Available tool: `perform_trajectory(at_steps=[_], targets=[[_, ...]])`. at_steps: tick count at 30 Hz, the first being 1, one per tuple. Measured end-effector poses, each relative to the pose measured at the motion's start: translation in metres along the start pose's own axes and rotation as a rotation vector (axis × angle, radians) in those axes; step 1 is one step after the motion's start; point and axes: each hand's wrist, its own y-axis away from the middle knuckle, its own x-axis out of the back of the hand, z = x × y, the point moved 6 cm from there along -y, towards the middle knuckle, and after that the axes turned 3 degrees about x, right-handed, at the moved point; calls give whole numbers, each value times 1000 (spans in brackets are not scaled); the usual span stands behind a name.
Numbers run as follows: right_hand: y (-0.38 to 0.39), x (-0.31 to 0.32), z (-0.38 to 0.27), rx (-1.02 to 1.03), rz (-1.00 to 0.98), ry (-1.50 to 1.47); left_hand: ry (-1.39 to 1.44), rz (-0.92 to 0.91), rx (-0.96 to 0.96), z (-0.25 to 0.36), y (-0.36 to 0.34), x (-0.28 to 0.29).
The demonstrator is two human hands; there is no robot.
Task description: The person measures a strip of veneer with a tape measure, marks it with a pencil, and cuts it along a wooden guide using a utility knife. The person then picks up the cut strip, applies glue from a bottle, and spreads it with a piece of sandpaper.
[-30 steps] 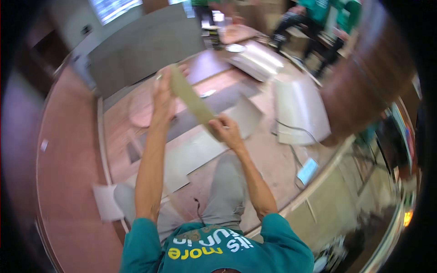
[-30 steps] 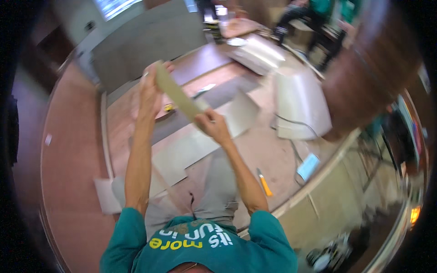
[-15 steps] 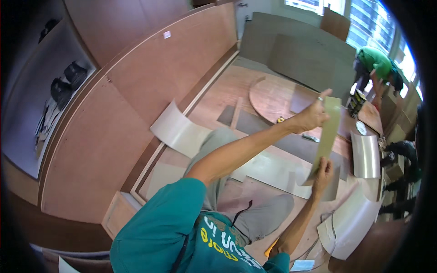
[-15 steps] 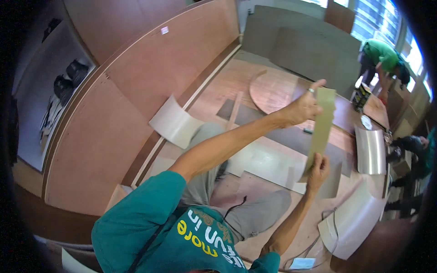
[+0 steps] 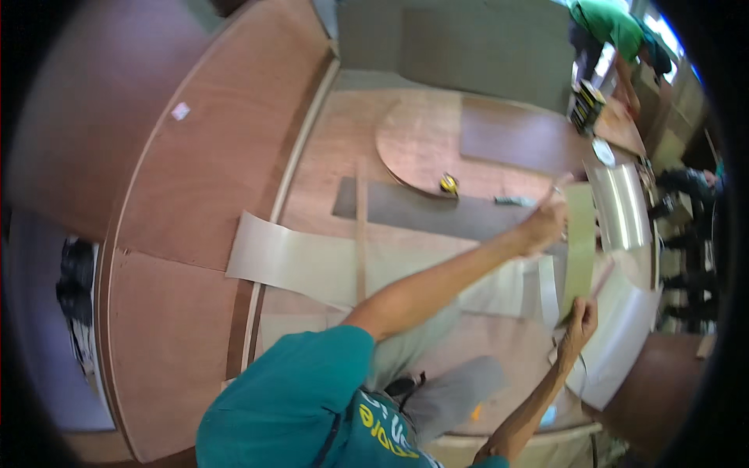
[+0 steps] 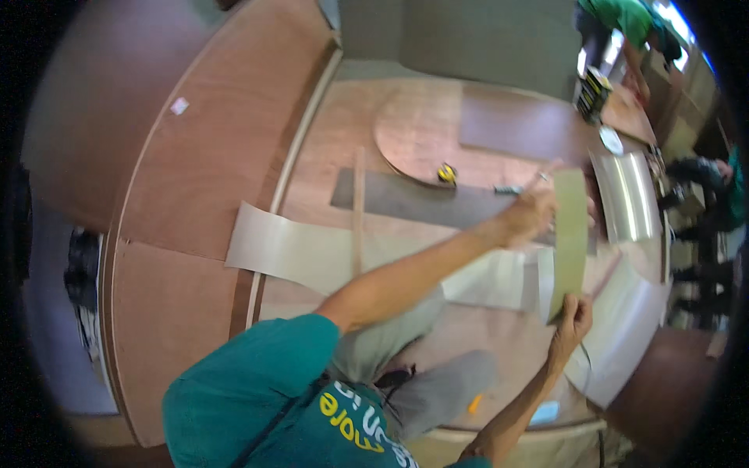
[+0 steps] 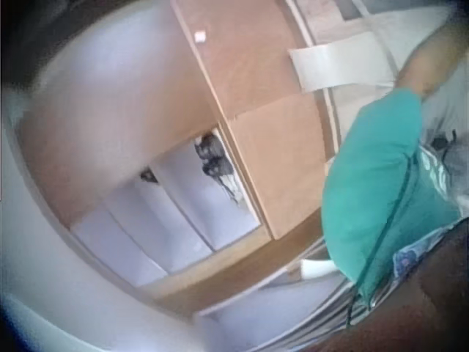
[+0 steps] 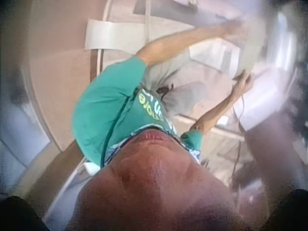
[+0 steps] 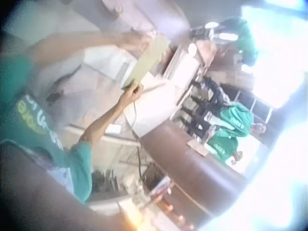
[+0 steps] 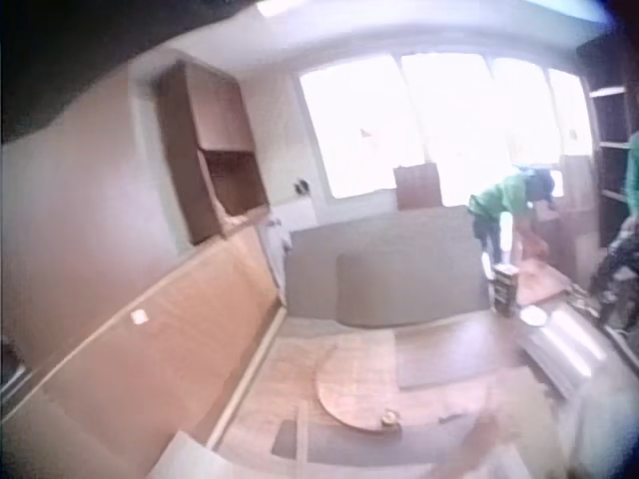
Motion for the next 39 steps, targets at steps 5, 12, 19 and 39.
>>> perform_trajectory(at_steps=[5, 12, 19, 39], targets=[[-51, 18, -77, -62, 71, 77, -304, 161, 245, 47, 20, 52], [-75, -29, -98, -381, -188, 178, -1620, 403, 502, 67, 323, 251], [-66, -17, -131, -468, -172, 233, -1074, 534, 1316, 130, 489, 118], [-329, -158, -297, -483, -214, -389, -688, 138, 393, 271, -83, -88]])
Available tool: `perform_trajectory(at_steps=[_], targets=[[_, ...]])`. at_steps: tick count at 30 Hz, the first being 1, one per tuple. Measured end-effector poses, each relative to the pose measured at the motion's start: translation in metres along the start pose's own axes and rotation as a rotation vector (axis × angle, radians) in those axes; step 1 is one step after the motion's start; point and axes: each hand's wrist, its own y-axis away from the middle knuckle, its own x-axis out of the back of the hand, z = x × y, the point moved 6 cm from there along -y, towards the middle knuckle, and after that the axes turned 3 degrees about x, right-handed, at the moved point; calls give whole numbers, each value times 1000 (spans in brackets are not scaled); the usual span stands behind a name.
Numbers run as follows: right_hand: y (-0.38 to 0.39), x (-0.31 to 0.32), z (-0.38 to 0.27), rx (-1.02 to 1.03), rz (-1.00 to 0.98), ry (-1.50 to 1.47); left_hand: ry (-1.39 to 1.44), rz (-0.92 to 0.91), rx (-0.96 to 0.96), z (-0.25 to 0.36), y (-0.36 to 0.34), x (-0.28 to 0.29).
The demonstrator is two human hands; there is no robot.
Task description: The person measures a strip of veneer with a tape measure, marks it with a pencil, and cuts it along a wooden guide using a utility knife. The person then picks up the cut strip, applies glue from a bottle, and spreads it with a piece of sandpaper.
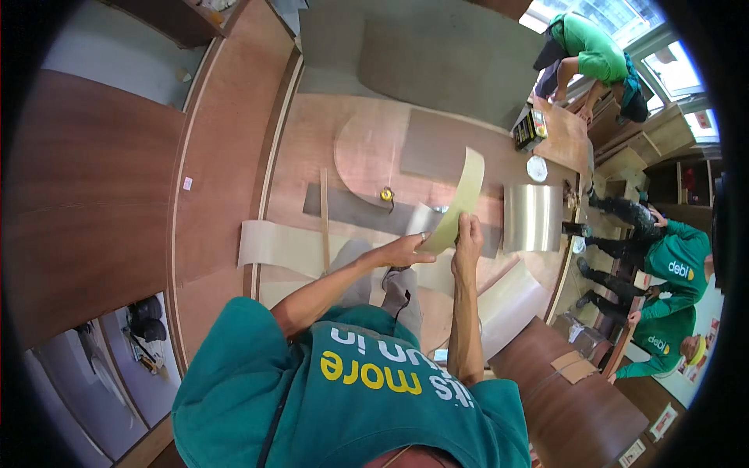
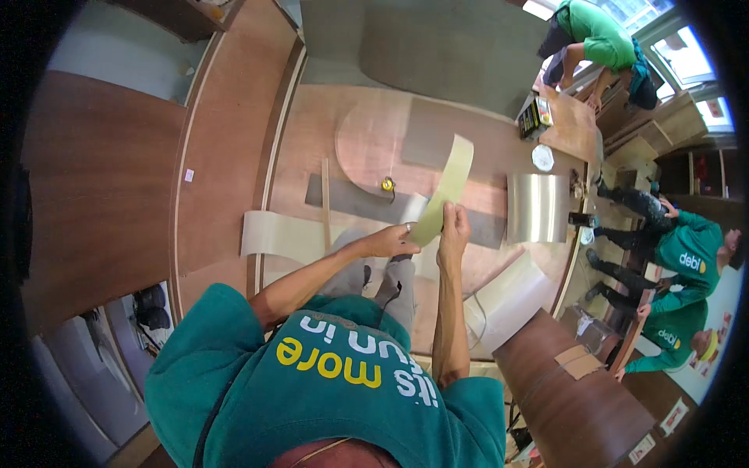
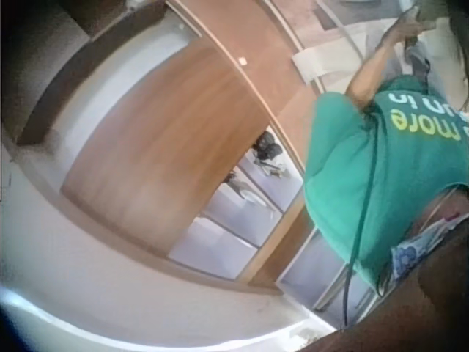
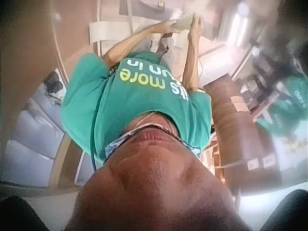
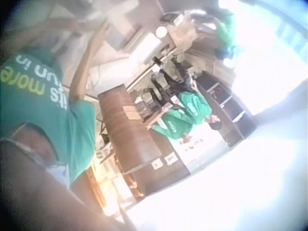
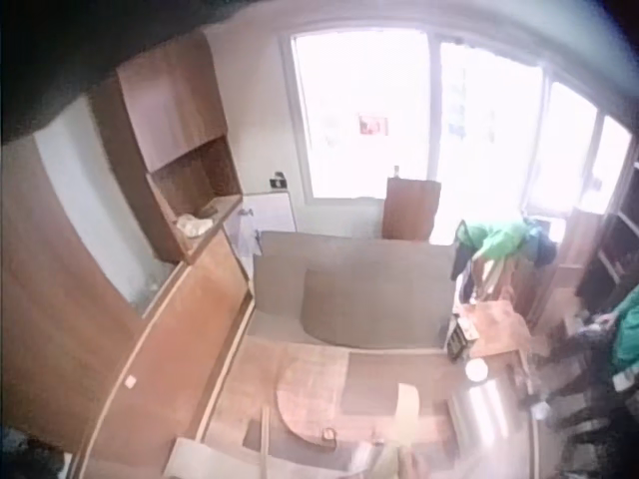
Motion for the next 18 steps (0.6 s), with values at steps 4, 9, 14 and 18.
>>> perform_trajectory(at_steps=[4, 9, 14, 18], targets=[[-60, -60, -44, -20, -146, 2, -195, 345, 207, 51, -6, 67], [-142, -132, -57, 10, -214, -61, -211, 508, -99, 105, 7, 188], [-230, -218, -61, 147, -107, 108, 37, 534, -138, 85, 1, 348], [-329, -317, -11, 186, 1, 197, -1, 561, -191, 26, -33, 504]])
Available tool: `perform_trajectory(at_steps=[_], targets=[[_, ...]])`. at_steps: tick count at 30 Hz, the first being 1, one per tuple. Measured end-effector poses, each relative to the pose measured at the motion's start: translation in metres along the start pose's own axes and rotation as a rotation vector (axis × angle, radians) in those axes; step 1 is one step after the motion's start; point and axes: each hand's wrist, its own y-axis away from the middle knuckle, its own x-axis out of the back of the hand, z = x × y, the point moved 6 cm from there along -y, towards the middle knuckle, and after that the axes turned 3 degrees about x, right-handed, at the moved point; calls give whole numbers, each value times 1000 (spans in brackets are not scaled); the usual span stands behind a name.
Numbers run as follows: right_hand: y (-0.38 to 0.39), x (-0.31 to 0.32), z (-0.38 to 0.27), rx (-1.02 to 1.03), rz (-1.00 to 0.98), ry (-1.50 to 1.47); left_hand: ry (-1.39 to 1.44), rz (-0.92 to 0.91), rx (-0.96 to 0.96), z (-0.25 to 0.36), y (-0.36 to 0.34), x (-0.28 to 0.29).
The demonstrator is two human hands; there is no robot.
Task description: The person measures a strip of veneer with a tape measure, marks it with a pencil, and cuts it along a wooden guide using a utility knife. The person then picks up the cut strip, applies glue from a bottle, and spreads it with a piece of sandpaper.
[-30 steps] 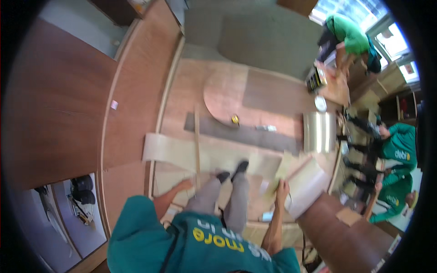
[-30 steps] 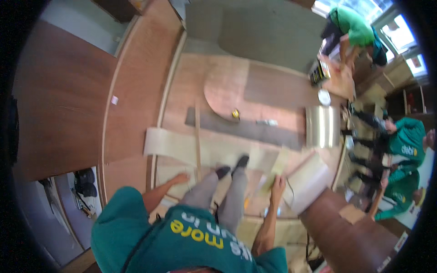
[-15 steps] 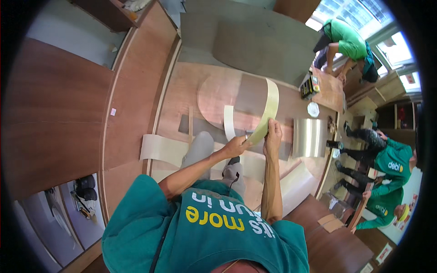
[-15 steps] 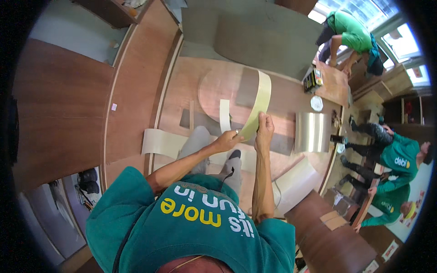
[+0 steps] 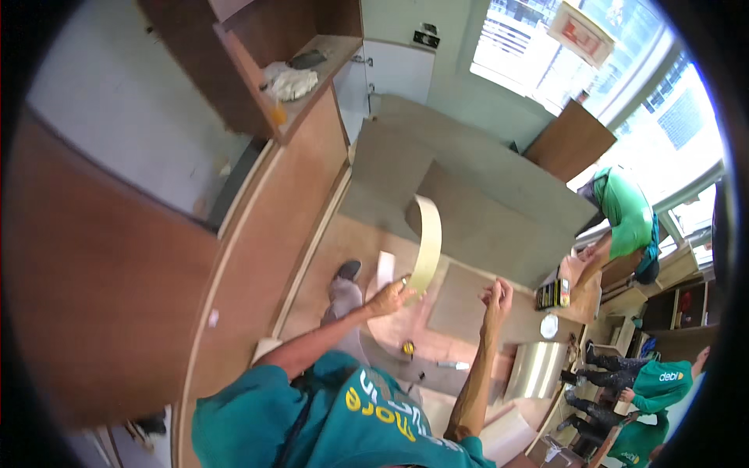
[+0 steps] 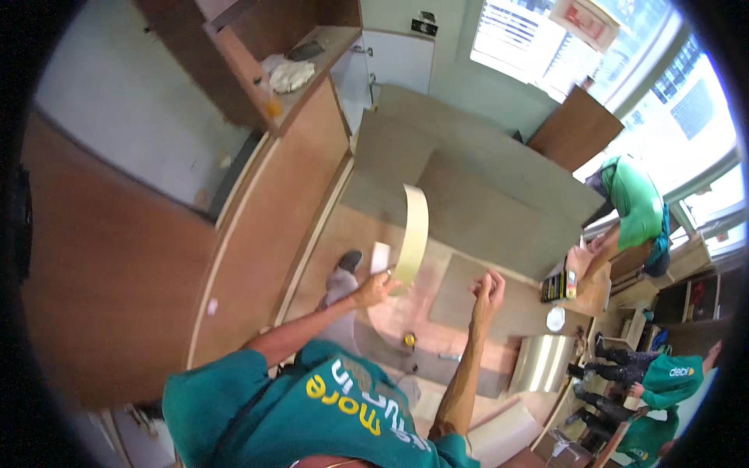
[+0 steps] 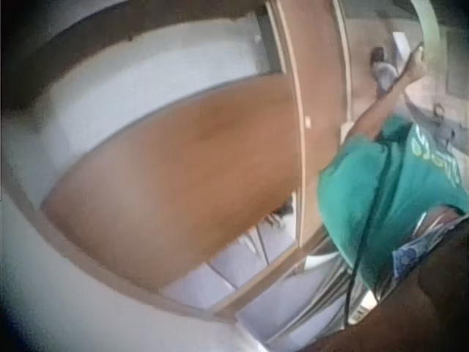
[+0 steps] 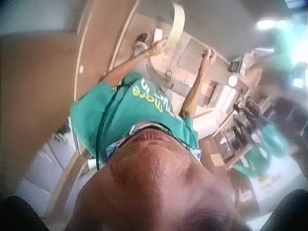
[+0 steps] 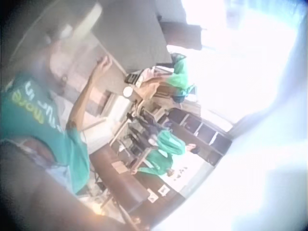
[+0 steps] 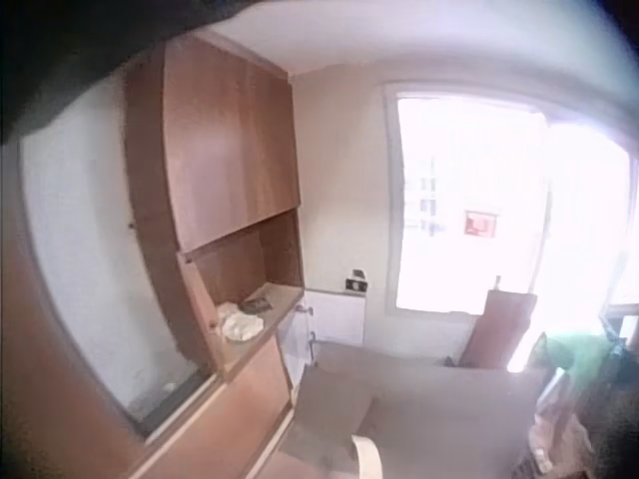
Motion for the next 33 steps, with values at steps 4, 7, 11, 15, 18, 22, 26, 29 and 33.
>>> perform_trajectory(at_steps=[4, 7, 11, 15, 18, 22, 26, 29, 33], targets=[[-115, -135, 26, 118, 48, 126, 18, -64, 187, -18, -87, 97], [-185, -363, -41, 238, -244, 261, 143, 46, 211, -61, -83, 166], [-238, -646, -106, 471, -583, 296, 103, 39, 382, -73, -62, 231], [-325, -808, -88, 702, -603, 444, -65, -129, 611, -3, -94, 271], [-347, -886, -82, 913, -602, 884, -56, -179, 639, 12, -93, 287], [-362, -927, -53, 1165, -700, 1032, 178, -129, 467, -52, -65, 280], [-377, -927, -54, 1226, -719, 1061, 282, -152, 466, -63, -74, 278], [-388, -902, -92, 1227, -524, 811, 522, -175, 501, -33, -98, 287], [-381, -790, -167, 1082, -213, 286, 647, -116, 569, -22, -134, 309]])
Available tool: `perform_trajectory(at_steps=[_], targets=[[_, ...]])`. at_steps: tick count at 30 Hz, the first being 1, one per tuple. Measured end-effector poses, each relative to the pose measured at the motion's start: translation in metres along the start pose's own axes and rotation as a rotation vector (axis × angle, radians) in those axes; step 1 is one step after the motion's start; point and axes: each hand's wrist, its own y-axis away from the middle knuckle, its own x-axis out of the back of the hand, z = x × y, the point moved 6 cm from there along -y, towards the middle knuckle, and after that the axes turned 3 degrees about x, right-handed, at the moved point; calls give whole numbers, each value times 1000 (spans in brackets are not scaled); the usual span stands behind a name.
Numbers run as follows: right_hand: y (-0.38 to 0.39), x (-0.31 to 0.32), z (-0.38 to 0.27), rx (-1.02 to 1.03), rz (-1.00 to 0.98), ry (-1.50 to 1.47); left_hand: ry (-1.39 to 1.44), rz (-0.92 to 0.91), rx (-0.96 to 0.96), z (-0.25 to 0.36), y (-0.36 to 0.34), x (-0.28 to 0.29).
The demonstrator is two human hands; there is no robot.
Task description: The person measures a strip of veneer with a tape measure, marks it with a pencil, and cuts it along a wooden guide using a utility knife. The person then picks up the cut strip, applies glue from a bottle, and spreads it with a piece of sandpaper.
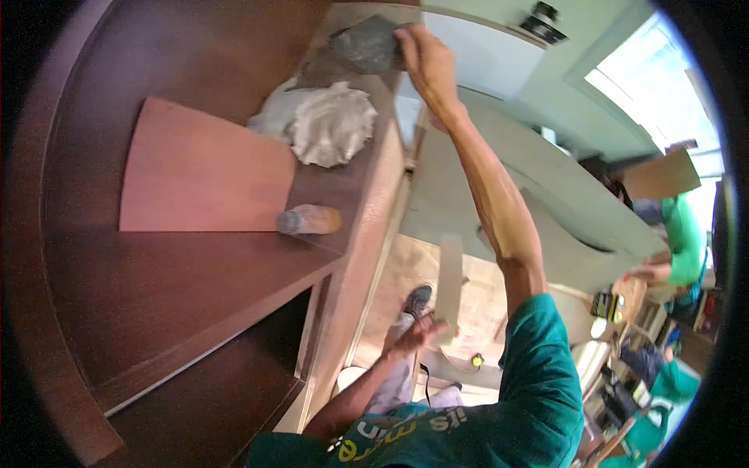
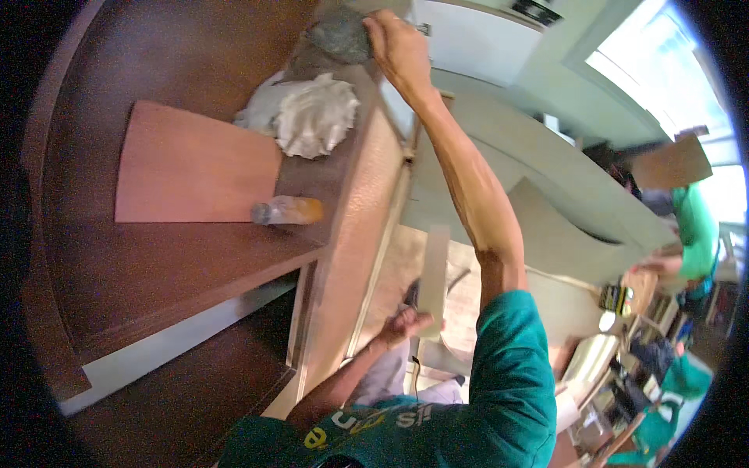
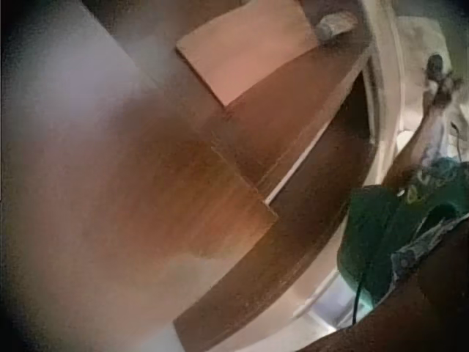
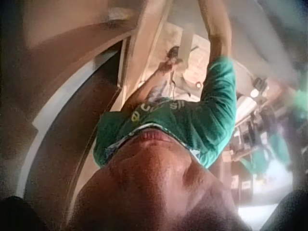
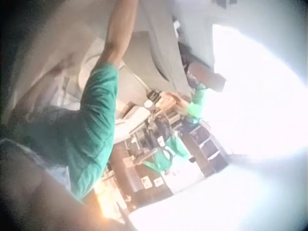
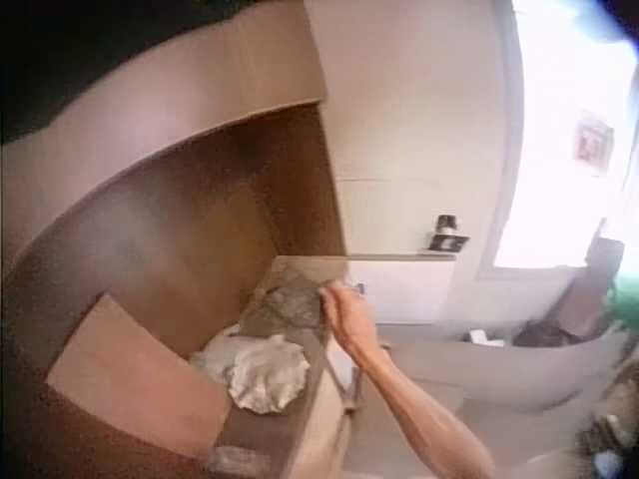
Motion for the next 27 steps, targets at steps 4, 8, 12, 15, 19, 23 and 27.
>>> perform_trajectory(at_steps=[4, 8, 12, 15, 19, 23, 27], targets=[[80, 170, 9, -516, 26, -54, 135, 173, -115, 65, -29, -15], [220, 320, 2, -1007, -6, -157, 229, 205, -270, 108, -64, -49], [322, 386, -61, -1216, 199, -265, -188, 51, -285, 85, -85, -95], [359, 435, -122, -1234, 241, -255, -203, 61, -200, 45, -72, -135], [415, 483, -182, -997, 177, 76, -356, 54, -166, -12, -46, -171], [493, 535, -236, -946, 289, -193, -146, -150, -36, -36, -10, -229], [532, 569, -279, -937, 297, -138, -183, -238, 211, -74, 23, -265]])
